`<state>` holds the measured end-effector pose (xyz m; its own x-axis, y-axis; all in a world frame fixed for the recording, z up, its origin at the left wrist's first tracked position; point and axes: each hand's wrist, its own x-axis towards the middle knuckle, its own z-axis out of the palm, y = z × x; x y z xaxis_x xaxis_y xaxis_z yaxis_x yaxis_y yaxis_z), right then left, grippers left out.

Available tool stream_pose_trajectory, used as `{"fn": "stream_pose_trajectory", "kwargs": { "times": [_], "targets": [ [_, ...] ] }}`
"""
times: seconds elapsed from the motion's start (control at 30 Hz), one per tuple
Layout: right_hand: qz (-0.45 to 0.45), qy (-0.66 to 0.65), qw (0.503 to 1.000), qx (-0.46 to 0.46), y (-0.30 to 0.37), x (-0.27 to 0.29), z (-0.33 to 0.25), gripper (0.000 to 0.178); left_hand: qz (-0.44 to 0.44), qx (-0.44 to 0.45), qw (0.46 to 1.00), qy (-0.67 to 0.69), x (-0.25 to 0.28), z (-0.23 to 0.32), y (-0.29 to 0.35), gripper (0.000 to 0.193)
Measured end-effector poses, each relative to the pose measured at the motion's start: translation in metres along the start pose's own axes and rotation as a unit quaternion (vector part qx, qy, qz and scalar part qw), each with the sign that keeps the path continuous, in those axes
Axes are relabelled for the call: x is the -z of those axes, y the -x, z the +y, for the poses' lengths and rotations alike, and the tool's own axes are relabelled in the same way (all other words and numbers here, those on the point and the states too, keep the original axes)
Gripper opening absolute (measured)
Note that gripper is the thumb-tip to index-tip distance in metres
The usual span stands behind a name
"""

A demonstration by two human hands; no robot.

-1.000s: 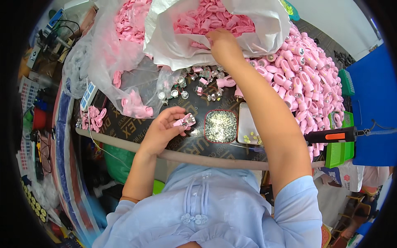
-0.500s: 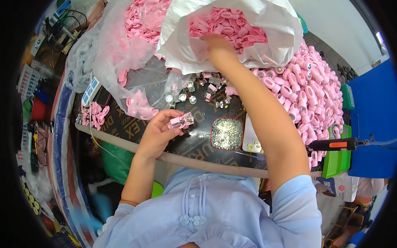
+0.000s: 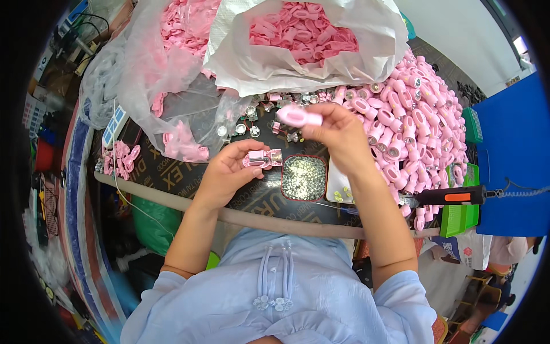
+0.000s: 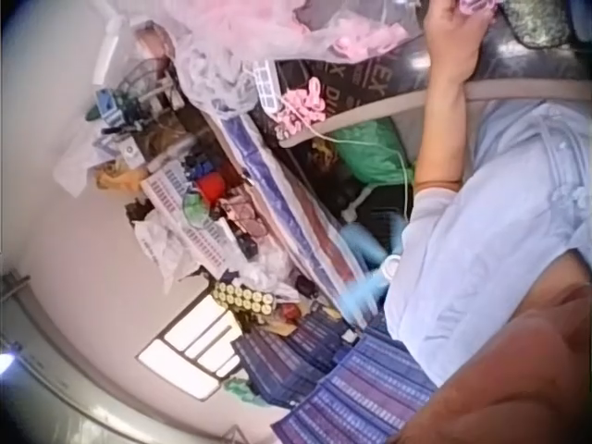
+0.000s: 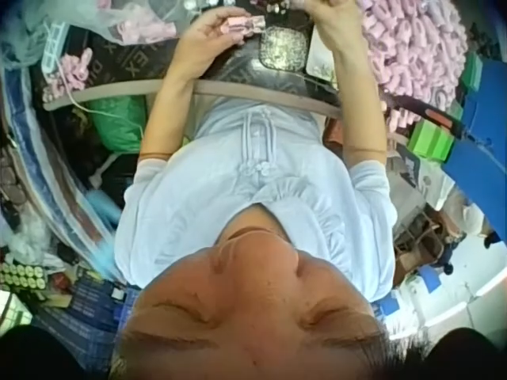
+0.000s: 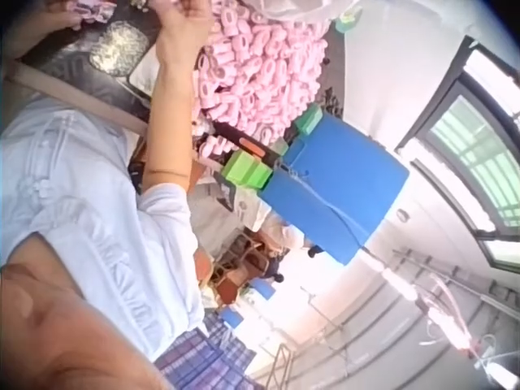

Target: Assembling small pink plastic toy shoe components by hand at a workbench.

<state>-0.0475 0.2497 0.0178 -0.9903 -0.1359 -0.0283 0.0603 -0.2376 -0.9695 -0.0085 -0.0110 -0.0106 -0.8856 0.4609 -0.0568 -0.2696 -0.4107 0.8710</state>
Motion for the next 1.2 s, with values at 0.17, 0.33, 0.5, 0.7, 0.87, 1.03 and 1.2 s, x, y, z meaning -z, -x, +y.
{"fn": "stream_pose_trajectory", "kwargs": {
  "times": [0.17, 0.33, 0.5, 0.7, 0.87, 1.03, 1.2],
  "targets": [
    [-0.034, 0.045, 0.998, 0.011, 0.044, -0.038, 0.003, 0.040, 0.007, -0.049, 0.998, -0.033, -0.013, -0.009, 0.001, 0.049],
    [-0.042, 0.091, 0.992, 0.078, 0.052, -0.047, 0.018, 0.037, 0.005, -0.031, 0.998, -0.054, -0.021, -0.002, 0.006, 0.051],
    [-0.046, 0.095, 0.993, 0.051, 0.052, -0.045, 0.019, 0.037, 0.008, -0.057, 0.995, -0.077, -0.019, -0.001, 0.009, 0.055],
    [-0.055, 0.187, 0.978, 0.080, 0.053, -0.045, 0.012, 0.038, -0.025, -0.066, 0.996, -0.063, -0.012, -0.005, 0.012, 0.055],
    [-0.064, 0.277, 0.951, 0.118, 0.055, -0.045, 0.004, 0.036, -0.026, -0.071, 0.995, -0.067, -0.014, -0.004, 0.009, 0.053],
    [-0.054, 0.211, 0.973, 0.080, 0.057, -0.043, 0.002, 0.030, -0.027, -0.036, 0.998, -0.035, -0.013, -0.001, 0.008, 0.054],
    [0.006, 0.018, 1.000, 0.019, 0.054, -0.042, 0.004, 0.029, 0.003, -0.050, 0.999, -0.016, -0.019, 0.000, 0.006, 0.060]
  ]
}}
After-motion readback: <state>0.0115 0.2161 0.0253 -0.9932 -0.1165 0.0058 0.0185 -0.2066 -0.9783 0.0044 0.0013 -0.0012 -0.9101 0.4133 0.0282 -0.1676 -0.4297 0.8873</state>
